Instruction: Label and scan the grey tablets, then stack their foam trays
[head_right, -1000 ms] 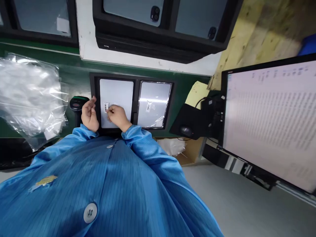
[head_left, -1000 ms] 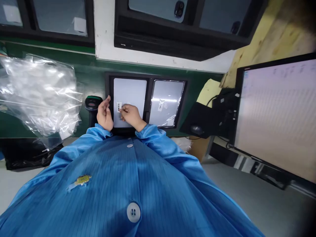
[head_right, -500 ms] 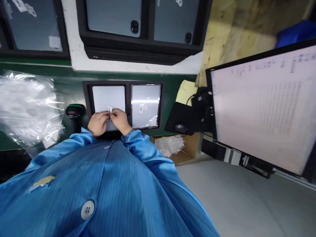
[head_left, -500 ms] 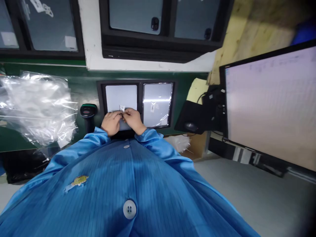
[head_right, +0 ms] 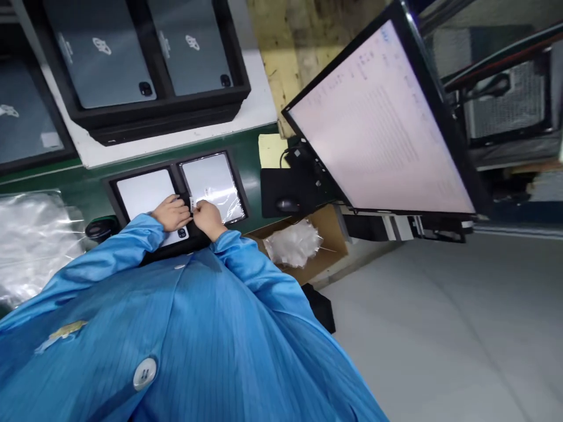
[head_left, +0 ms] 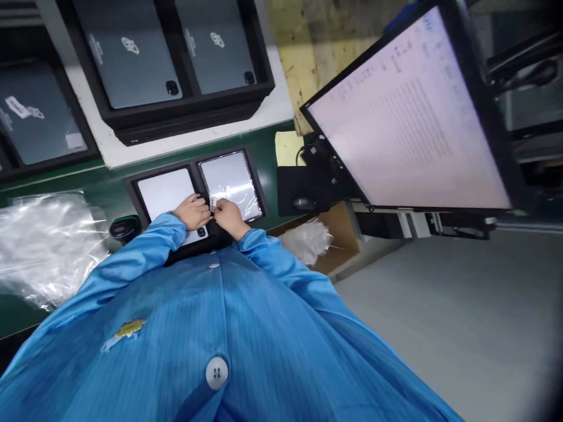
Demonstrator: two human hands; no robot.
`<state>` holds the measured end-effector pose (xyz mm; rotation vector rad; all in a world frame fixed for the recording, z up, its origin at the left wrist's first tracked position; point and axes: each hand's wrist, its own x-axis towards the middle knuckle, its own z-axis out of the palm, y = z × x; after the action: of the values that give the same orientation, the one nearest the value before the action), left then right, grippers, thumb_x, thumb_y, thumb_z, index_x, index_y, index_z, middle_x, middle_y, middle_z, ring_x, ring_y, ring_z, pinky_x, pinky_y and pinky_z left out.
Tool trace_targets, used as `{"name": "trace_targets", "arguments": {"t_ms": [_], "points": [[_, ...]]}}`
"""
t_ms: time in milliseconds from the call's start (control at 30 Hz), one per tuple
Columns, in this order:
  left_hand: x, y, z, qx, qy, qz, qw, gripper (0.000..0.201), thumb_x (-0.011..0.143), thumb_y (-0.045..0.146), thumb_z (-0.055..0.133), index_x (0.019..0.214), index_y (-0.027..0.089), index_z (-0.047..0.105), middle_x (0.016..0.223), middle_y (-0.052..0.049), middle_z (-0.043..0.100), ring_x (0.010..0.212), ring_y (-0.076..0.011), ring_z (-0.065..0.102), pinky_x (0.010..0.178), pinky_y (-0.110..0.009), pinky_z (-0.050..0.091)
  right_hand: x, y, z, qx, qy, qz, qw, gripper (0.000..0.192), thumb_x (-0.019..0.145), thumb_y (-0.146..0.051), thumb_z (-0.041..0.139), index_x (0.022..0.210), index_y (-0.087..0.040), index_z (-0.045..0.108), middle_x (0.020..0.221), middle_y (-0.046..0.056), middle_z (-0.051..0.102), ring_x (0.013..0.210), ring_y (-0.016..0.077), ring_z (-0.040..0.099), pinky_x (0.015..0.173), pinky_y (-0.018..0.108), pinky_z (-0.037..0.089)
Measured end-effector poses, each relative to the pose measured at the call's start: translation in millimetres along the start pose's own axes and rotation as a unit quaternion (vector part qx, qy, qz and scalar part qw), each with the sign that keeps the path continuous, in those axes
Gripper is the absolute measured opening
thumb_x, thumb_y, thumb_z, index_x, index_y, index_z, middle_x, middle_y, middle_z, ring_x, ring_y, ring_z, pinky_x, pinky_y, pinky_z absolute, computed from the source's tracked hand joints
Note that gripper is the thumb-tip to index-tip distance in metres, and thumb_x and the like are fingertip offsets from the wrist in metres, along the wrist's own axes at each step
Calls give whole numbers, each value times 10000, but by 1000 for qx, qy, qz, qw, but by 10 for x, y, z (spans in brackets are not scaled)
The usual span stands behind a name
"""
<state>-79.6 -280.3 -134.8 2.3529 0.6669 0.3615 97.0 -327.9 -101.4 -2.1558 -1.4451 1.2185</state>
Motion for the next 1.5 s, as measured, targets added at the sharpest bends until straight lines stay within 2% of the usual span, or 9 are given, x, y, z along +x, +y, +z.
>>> {"name": "trace_targets", "arguments": {"t_ms": [300,433,600,767,833,967,1133,1300,1500], "points": [[-665,186,-417,72,141,-55,986,170,895,397,629,782,279,678,864,-40,736,830,-254,667,1108,-574,370,156,-606,338,-90,-175,-116,974,302,801,-77,735,577,-175,557,522,-29,500,635,140,578,642,215,433],[-695,292,-433,99,143,-89,981,169,908,398,624,809,272,678,903,-45,744,898,-264,664,1123,-550,347,103,-606,217,-119,-155,-125,973,315,836,-130,760,580,-156,578,582,19,566,698,180,635,712,253,464],[-418,380,-205,61,39,-218,973,193,922,367,589,959,213,699,1121,-65,742,1095,-277,604,1073,-503,405,6,-79,-530,-136,-73,-177,972,237,989,-345,615,965,-146,740,956,128,757,924,241,699,832,297,489],[-26,632,220,84,128,-313,937,227,996,301,489,996,149,658,1093,-124,701,1110,-265,562,1073,-472,417,-127,777,-1145,-91,-28,-118,988,222,978,-292,573,955,-161,751,956,88,769,913,216,699,798,269,478],[254,830,385,74,112,-302,944,228,1004,325,507,1044,157,656,1115,-121,678,1125,-264,562,1064,-445,431,-184,1047,-1207,-38,-15,-91,995,228,969,-286,561,898,-165,741,875,67,760,824,196,690,744,257,470],[923,1182,647,68,-48,-283,955,359,936,365,670,1218,150,610,1261,-140,614,1211,-285,559,982,-385,495,-256,1320,-1172,73,-15,-44,996,216,939,-301,574,851,-163,715,704,26,706,669,167,651,655,245,447],[1280,1201,787,107,-120,-323,933,368,924,323,700,1216,140,570,1295,-173,590,1211,-306,581,909,-373,511,-244,1385,-1215,114,-28,-64,991,213,896,-339,609,853,-160,716,692,22,699,644,160,639,631,244,447],[896,931,711,-38,72,-424,902,80,972,241,581,1002,175,550,1041,-121,681,1009,-261,667,874,-372,515,-126,1326,-1248,116,-38,-38,992,195,914,-307,598,863,-159,714,652,11,679,609,154,637,621,240,470],[281,749,591,-280,362,-476,751,96,970,196,522,1001,186,432,1033,-108,718,893,-173,715,659,-234,514,181,841,-829,110,-127,-47,985,152,942,-232,628,1035,-156,722,655,-10,688,532,115,617,570,201,486]]}}
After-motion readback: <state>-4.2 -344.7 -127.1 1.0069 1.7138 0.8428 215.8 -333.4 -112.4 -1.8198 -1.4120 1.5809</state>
